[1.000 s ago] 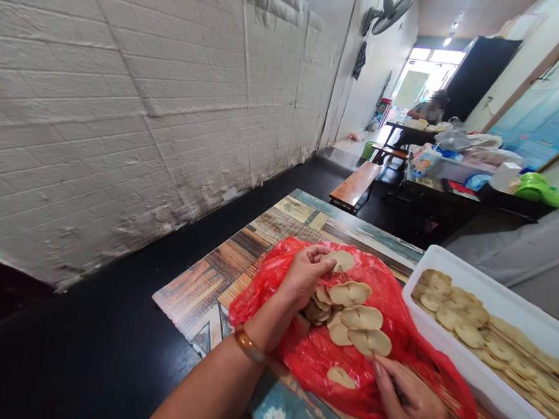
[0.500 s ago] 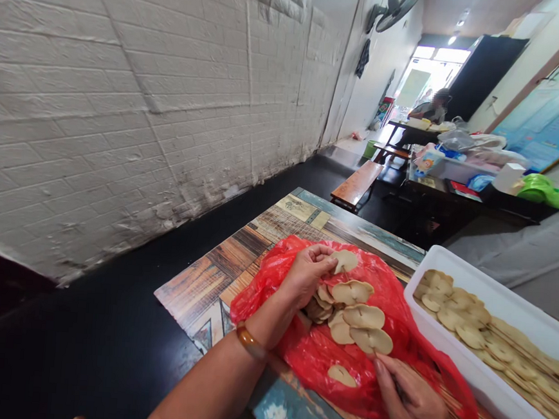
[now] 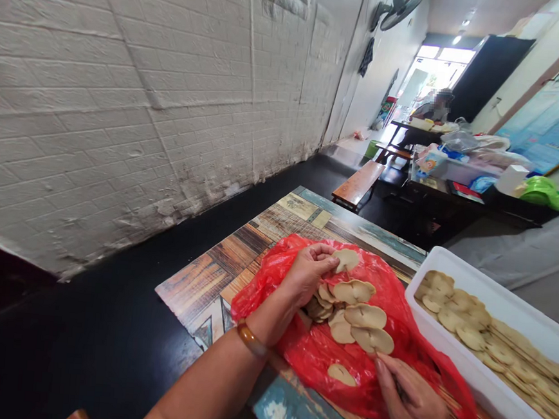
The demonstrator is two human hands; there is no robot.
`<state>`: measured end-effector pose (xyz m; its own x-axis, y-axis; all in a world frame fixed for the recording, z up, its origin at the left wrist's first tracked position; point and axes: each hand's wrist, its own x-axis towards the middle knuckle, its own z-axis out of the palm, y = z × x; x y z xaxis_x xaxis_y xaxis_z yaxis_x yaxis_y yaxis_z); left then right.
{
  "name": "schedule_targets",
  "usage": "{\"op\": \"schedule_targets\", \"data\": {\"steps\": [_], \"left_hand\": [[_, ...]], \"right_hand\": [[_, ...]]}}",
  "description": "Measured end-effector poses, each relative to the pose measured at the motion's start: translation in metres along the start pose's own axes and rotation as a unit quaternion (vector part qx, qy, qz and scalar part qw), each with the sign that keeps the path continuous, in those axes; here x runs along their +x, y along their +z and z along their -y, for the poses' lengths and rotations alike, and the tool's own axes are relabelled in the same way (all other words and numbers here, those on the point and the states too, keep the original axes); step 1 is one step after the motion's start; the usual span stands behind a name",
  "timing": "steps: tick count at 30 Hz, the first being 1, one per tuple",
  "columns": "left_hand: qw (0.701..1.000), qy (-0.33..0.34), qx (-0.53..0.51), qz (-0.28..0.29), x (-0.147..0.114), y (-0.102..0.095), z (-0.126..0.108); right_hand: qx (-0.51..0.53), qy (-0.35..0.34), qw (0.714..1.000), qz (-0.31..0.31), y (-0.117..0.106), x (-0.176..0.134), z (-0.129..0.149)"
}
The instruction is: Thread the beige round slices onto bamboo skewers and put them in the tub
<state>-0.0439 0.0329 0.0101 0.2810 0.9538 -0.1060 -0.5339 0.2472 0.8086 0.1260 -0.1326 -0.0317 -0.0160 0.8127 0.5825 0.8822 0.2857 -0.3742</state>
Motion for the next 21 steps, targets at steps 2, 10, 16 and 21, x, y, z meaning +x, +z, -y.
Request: {"op": "schedule_targets", "data": {"steps": [2,10,16,21], "left_hand": [[1.000,0.003,-0.002,0.012,0.0001,-0.0005,0.0002],[0.999,-0.012,-0.023,0.044,0.0014,-0.0026,0.0013],[0.998,-0.032,-0.022,0.056,-0.0009,-0.0021,-0.0023],[0.998,-0.016,-0.002,0.065,-0.0007,-0.0025,-0.0009]], "right_hand": [[0.000,-0.002,1.000,0.002,-0.0005,-0.0007,0.0005],[0.001,-0.002,1.000,0.015,-0.0002,-0.0046,-0.0049],[-0.012,-0.016,1.000,0.006,-0.0027,-0.0017,-0.0050],[-0.017,-0.018,1.000,0.006,-0.0023,-0.0002,-0.0035]]}}
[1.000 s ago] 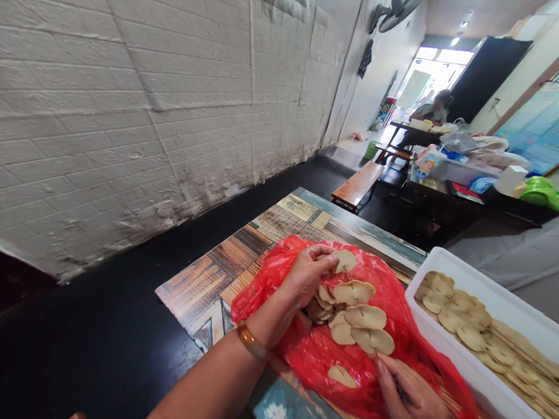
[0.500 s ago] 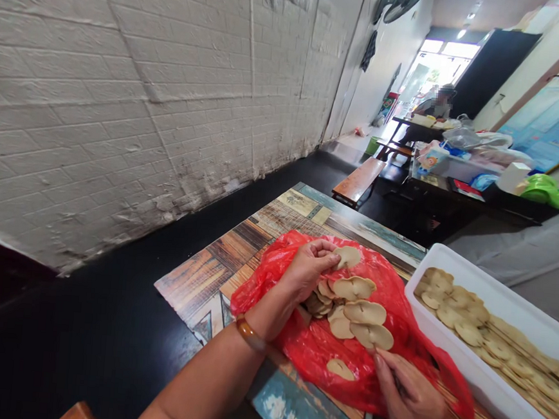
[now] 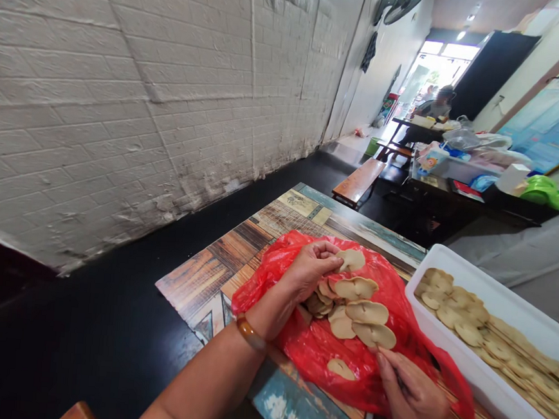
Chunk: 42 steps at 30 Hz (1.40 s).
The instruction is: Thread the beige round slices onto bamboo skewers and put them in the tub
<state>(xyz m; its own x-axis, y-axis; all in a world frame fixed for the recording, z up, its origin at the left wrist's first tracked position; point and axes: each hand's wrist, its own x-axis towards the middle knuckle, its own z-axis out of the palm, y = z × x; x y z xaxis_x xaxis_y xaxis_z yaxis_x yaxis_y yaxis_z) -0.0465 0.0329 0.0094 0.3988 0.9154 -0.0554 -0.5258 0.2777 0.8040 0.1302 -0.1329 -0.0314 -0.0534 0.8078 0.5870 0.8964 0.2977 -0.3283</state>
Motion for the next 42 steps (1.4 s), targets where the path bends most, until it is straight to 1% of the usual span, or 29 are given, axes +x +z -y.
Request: {"op": "schedule_targets", "data": {"steps": [8,16,19,22,23,25,27,29,35,38,42], "left_hand": [[1.000,-0.002,0.006,0.010,-0.002,0.002,-0.002],[0.999,0.013,0.032,0.015,0.000,0.002,0.000],[0.998,0.031,0.056,0.009,0.000,0.002,0.000],[0.995,0.045,0.093,-0.010,-0.001,0.002,-0.001],[0.993,0.051,0.108,-0.017,0.000,0.001,-0.001],[0.990,0.056,0.125,-0.023,0.003,-0.001,-0.001],[0.990,0.061,0.125,-0.020,0.005,-0.001,-0.001],[0.991,0.070,0.113,-0.020,0.005,-0.001,-0.001],[0.990,0.077,0.111,-0.040,0.003,0.001,-0.002],[0.989,0.080,0.119,-0.036,0.005,-0.001,-0.001],[0.983,0.097,0.150,-0.037,0.005,-0.002,0.001]], "right_hand": [[0.003,-0.007,1.000,-0.003,0.002,-0.001,-0.001],[0.026,0.024,0.999,-0.005,0.004,-0.003,-0.002],[0.048,0.048,0.998,-0.015,0.005,0.000,-0.001],[0.071,0.060,0.996,-0.018,0.006,0.005,0.004],[0.078,0.062,0.995,-0.022,0.007,0.007,0.006],[0.093,0.062,0.993,-0.049,0.011,0.010,0.009],[0.108,0.058,0.990,-0.072,0.015,0.012,0.012],[0.121,0.055,0.988,-0.078,0.017,0.013,0.013],[0.123,0.071,0.987,-0.078,0.018,0.011,0.013],[0.116,0.071,0.987,-0.083,0.019,0.011,0.011],[0.124,0.064,0.989,-0.055,0.018,0.009,0.010]]}}
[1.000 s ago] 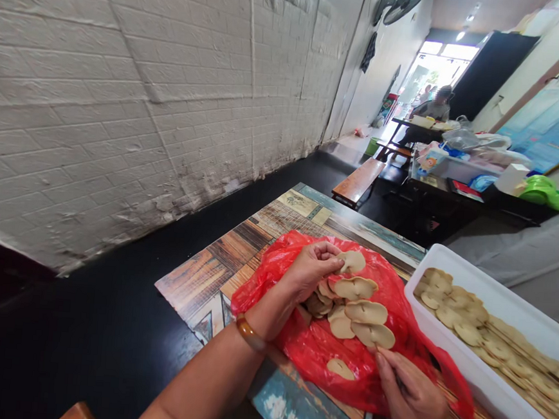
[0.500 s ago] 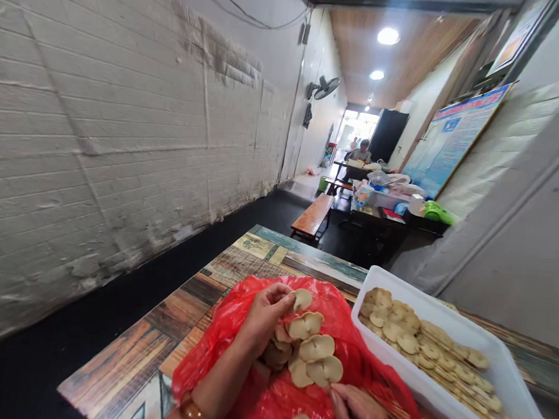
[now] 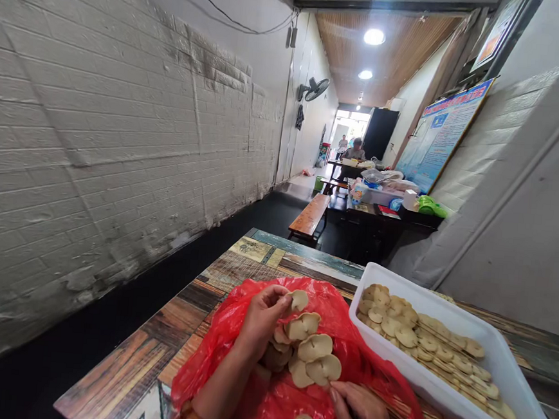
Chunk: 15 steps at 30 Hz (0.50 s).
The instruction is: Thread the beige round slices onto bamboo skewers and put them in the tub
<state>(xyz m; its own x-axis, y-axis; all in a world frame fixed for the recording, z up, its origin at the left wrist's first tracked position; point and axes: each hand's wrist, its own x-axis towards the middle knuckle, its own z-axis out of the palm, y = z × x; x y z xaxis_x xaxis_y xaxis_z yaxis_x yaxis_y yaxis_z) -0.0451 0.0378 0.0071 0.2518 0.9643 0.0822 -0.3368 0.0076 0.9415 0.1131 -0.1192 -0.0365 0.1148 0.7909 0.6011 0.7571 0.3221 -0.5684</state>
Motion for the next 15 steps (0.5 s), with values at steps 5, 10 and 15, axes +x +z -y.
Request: {"op": "schedule_targets", "data": {"steps": [5,10,15], "left_hand": [[0.999,0.019,0.025,-0.003,-0.003,0.003,0.001],[1.000,0.007,0.027,0.001,-0.003,0.004,0.003],[1.000,-0.009,0.018,-0.001,-0.004,0.004,0.003]], "right_hand": [[-0.011,0.013,0.999,0.043,-0.005,-0.007,-0.004],[-0.020,0.038,0.998,0.054,-0.007,-0.013,-0.008],[-0.026,0.045,0.997,0.051,-0.008,-0.015,-0.010]]}}
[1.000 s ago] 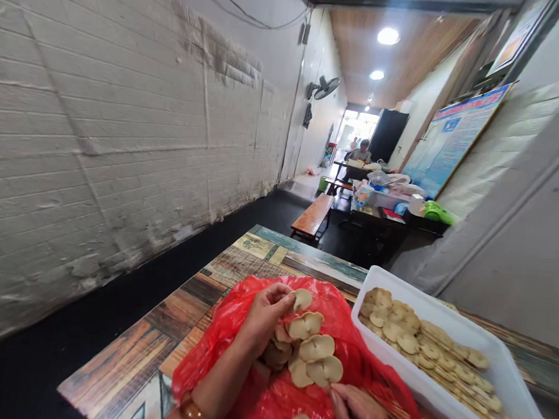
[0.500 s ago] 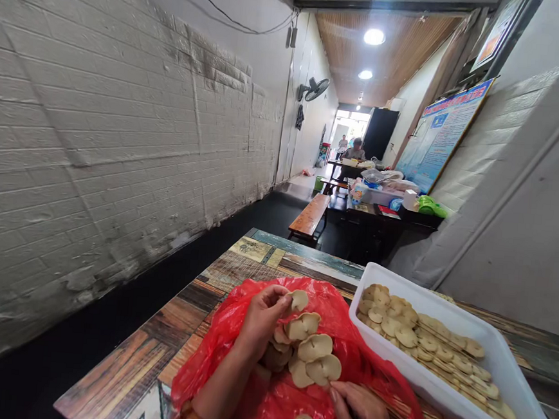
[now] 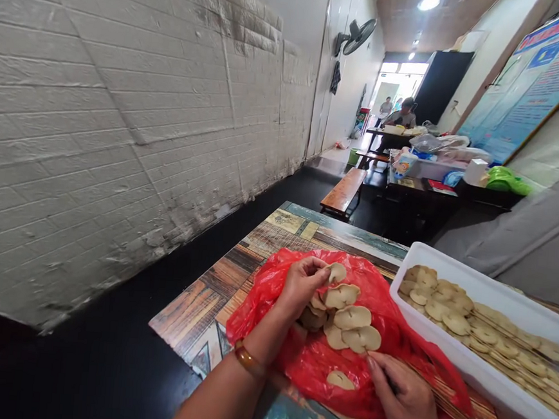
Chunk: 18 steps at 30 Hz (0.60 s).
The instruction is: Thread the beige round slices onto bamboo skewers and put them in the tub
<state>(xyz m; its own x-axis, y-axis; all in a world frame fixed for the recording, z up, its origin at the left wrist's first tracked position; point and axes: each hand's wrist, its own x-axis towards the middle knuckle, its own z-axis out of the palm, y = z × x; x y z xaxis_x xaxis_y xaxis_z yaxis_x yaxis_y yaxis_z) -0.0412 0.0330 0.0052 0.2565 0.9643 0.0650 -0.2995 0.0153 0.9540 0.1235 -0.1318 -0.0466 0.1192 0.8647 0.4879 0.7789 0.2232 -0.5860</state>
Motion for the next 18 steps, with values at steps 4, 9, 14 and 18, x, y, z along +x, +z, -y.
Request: {"op": "schedule_targets", "data": {"steps": [4,9,14,18], "left_hand": [[1.000,-0.002,0.001,0.005,-0.0008,0.0005,-0.0002],[0.998,-0.045,-0.046,0.017,-0.0016,0.0005,-0.0008],[0.993,-0.069,-0.090,0.039,-0.0015,-0.0010,-0.0008],[0.978,-0.105,-0.171,0.047,-0.0036,0.0012,-0.0017]], "right_hand": [[0.000,0.013,1.000,0.008,0.0001,-0.0004,0.0004],[0.004,0.029,1.000,0.007,-0.0015,0.0013,0.0009],[0.004,0.031,0.999,0.008,-0.0027,0.0005,-0.0027],[0.006,0.041,0.999,0.015,-0.0026,-0.0003,-0.0023]]}}
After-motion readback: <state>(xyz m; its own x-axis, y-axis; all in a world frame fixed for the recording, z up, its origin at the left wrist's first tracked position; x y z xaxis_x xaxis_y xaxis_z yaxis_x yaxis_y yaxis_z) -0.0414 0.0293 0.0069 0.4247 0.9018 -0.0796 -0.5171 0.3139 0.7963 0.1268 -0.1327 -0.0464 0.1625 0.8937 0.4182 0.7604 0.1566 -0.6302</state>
